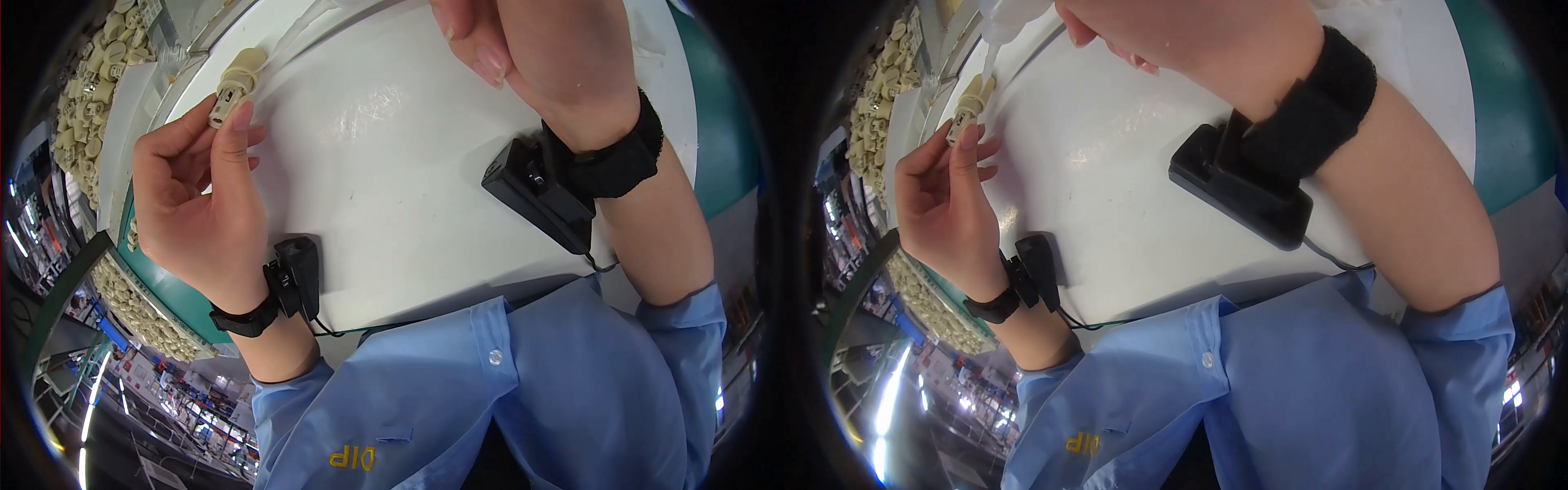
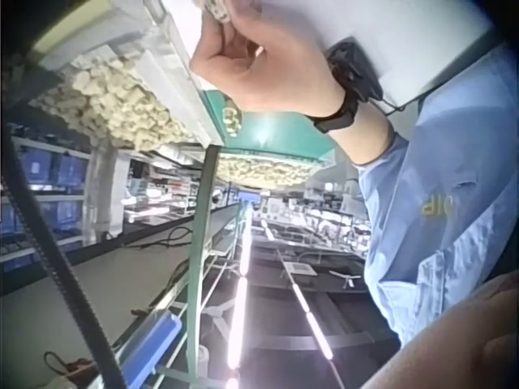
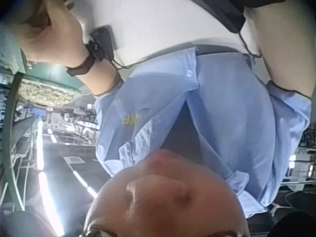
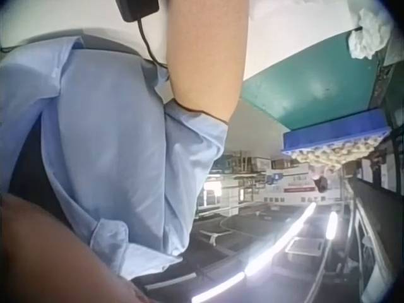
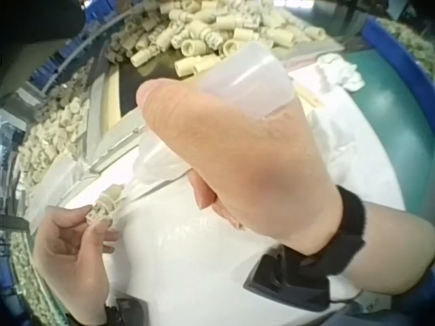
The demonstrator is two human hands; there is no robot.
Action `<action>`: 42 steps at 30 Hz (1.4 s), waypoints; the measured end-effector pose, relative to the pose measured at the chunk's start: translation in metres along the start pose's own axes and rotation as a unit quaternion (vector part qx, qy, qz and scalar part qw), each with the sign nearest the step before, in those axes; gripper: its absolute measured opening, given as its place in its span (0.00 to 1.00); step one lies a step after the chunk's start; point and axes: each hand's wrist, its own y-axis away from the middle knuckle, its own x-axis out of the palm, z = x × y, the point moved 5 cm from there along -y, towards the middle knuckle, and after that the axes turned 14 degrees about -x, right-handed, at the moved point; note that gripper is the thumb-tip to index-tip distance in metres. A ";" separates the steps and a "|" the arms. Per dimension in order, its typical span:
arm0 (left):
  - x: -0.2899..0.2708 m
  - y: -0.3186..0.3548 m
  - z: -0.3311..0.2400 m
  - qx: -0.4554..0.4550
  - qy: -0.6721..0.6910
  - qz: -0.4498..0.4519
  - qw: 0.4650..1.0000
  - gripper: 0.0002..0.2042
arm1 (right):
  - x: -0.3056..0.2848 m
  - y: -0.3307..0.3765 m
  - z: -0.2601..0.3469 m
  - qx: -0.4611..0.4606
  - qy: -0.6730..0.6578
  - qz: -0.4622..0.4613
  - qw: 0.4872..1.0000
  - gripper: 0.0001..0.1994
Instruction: Cleaning small electronic components using a squeeze bottle and a cloth on a production floor.
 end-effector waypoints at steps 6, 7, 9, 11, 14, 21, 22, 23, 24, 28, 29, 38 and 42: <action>0.001 -0.001 0.002 -0.017 0.021 -0.002 1.000 0.08 | -0.001 0.000 -0.001 0.002 -0.007 -0.004 1.000 0.22; 0.000 -0.001 0.002 -0.019 0.018 -0.001 1.000 0.08 | -0.001 0.000 0.000 0.002 -0.008 -0.004 1.000 0.22; 0.000 -0.001 0.002 -0.023 0.014 0.002 1.000 0.08 | -0.001 0.001 0.000 0.003 -0.010 -0.006 1.000 0.23; 0.000 -0.001 0.002 -0.016 0.013 0.000 1.000 0.08 | 0.000 0.000 -0.001 0.003 -0.013 -0.006 1.000 0.23; -0.002 -0.002 0.002 -0.002 0.014 -0.004 1.000 0.09 | -0.001 0.002 0.001 0.003 -0.015 -0.008 1.000 0.23; -0.029 0.001 -0.016 0.130 -0.144 0.032 0.980 0.10 | -0.015 -0.016 -0.013 0.010 -0.097 0.005 0.995 0.24; -0.030 0.000 -0.016 0.130 -0.145 0.030 0.980 0.10 | -0.013 -0.021 -0.018 0.019 -0.171 0.019 0.985 0.25; -0.026 -0.002 -0.016 0.145 -0.145 0.057 0.977 0.10 | -0.011 -0.024 -0.020 0.028 -0.243 0.034 0.969 0.26; -0.023 -0.003 -0.017 0.160 -0.146 0.084 0.973 0.10 | -0.007 -0.026 -0.021 0.037 -0.314 0.049 0.947 0.26; -0.030 -0.002 -0.021 0.165 -0.219 0.141 0.951 0.10 | 0.003 -0.024 -0.016 0.059 -0.517 0.097 0.849 0.29; -0.032 -0.003 -0.022 0.160 -0.256 0.159 0.940 0.11 | 0.000 -0.020 -0.016 0.052 -0.417 0.062 0.905 0.29; -0.003 -0.013 0.009 -0.264 0.070 0.371 0.888 0.26 | -0.008 -0.013 -0.018 0.076 -0.256 -0.030 0.963 0.28; 0.001 -0.014 0.017 -0.316 0.131 0.391 0.855 0.25 | -0.005 -0.012 -0.016 0.101 -0.267 -0.033 0.958 0.28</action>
